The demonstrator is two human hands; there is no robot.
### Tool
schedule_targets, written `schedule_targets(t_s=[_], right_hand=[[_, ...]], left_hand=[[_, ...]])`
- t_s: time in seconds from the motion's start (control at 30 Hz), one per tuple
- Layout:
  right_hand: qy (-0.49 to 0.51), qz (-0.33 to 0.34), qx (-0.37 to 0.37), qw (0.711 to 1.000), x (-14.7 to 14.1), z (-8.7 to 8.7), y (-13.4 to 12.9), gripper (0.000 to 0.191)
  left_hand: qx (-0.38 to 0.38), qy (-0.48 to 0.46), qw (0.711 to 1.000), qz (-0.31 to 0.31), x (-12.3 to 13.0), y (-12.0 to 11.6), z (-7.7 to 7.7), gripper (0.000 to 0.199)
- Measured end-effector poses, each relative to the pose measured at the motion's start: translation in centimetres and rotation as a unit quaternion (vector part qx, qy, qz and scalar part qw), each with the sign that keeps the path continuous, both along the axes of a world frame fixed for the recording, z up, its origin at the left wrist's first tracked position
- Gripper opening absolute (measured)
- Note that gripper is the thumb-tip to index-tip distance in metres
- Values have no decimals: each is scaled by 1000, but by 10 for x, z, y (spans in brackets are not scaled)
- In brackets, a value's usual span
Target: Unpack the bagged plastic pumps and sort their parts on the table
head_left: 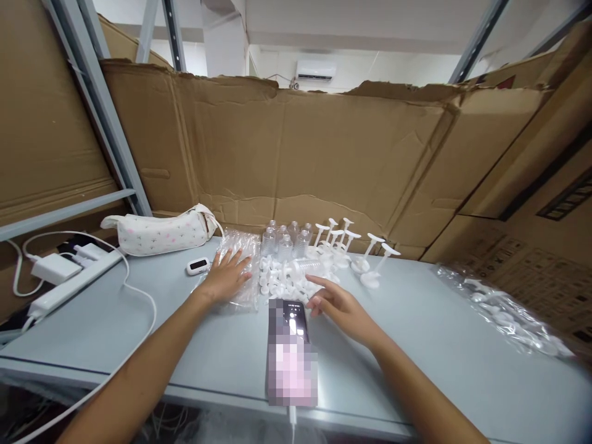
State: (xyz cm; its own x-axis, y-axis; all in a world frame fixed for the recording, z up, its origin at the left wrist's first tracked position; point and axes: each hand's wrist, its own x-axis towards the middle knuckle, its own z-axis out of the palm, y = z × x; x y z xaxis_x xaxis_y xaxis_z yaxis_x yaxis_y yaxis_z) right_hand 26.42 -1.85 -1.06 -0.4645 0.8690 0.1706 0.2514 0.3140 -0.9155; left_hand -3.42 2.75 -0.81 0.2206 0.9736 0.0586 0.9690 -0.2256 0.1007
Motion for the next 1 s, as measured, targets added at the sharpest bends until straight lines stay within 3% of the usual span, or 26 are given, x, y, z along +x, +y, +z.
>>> schedule_targets(t_s=[0.2,0.37,0.47,0.77,0.9,1.0], right_hand=[[-120,-69,120,983,0,-1,2,38],[-202,-174,308,913,7,-3,16,35],[-255,-194,376,870,8,0,28,37],[-458,-121,369,800,-16,2,60,57],[-476,-104,379,787,-21,12,68,47],[-459,-122,393,787,-19,22,66,39]], left_hand=[[-11,-15,1000,25,9,13,-20,58],[-20,-17,999,29,13,18,-30,59],[-11,-24,999,29,12,22,-35,58],[-9,-36,999,37,14,24,-33,58],[1,-38,999,33,14,23,-31,57],[51,-46,997,22,12,23,-27,52]])
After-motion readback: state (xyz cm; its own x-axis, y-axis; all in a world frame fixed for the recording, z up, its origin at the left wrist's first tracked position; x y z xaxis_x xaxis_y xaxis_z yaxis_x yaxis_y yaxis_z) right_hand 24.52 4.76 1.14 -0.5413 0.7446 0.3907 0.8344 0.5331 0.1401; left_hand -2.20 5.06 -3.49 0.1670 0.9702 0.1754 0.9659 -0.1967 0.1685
